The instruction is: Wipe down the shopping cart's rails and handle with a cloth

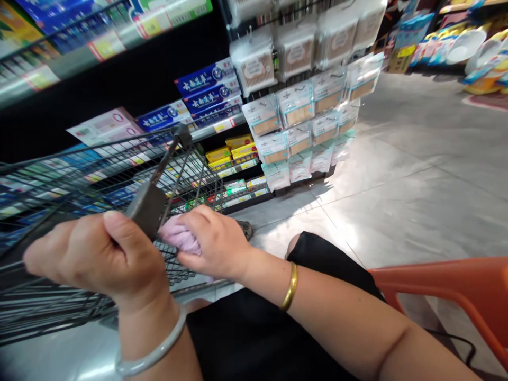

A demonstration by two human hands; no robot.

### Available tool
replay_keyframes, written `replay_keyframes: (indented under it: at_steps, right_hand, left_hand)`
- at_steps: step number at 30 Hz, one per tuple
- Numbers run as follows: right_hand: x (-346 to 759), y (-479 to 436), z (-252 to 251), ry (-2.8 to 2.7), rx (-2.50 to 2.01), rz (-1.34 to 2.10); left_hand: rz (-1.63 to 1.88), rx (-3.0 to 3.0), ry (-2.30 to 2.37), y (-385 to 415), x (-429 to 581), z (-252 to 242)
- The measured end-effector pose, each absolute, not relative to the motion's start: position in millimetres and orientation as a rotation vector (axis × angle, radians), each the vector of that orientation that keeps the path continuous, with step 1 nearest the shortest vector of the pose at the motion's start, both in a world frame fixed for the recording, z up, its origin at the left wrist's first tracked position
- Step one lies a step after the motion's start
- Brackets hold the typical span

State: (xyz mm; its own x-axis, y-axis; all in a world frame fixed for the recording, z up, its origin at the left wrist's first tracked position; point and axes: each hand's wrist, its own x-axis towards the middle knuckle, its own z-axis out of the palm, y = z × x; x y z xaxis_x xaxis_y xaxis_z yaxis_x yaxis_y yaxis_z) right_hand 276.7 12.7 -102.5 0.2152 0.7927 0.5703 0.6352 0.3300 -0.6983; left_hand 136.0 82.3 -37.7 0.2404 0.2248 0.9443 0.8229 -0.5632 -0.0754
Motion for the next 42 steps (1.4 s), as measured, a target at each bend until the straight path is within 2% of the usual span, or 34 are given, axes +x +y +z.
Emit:
replay_keyframes:
  at_steps: [6, 12, 18, 24, 29, 31, 37, 42]
  right_hand:
    - [287.9, 23.9, -110.3, -1.369, -1.738, 0.267]
    - [282.3, 17.4, -103.9, -1.419, -1.493, 0.229]
    - [290.7, 29.9, -116.4, -1.424, -1.852, 0.301]
    - [287.8, 27.3, -112.8, -1.396, -1.53, 0.23]
    - [291.1, 39.9, -124.7, -1.358, -1.783, 0.392]
    - [292.1, 47.5, -128.8, -1.273, -1.756, 0.438]
    - [294.2, 68.0, -124.9, -1.262, -1.395, 0.128]
    - [310.9, 95.5, -126.5, -1.067, -1.559, 0.373]
  left_hand:
    - [-1.387, -1.911, -0.891, 86.2, 136.1, -38.0]
    - [-1.393, -1.906, -0.871, 87.5, 136.5, -38.4]
    - [-1.377, -1.911, -0.874, 88.6, 135.1, -39.1]
    - [-1.399, -1.936, -0.912, 84.9, 136.8, -39.0]
    - [-1.407, -1.937, -0.915, 83.5, 138.5, -38.4]
    - [-1.408, -1.941, -0.904, 83.7, 138.9, -38.1]
    - [-1.413, -1.939, -0.909, 84.7, 138.1, -37.3]
    - [-1.402, -1.95, -0.911, 82.4, 138.7, -37.3]
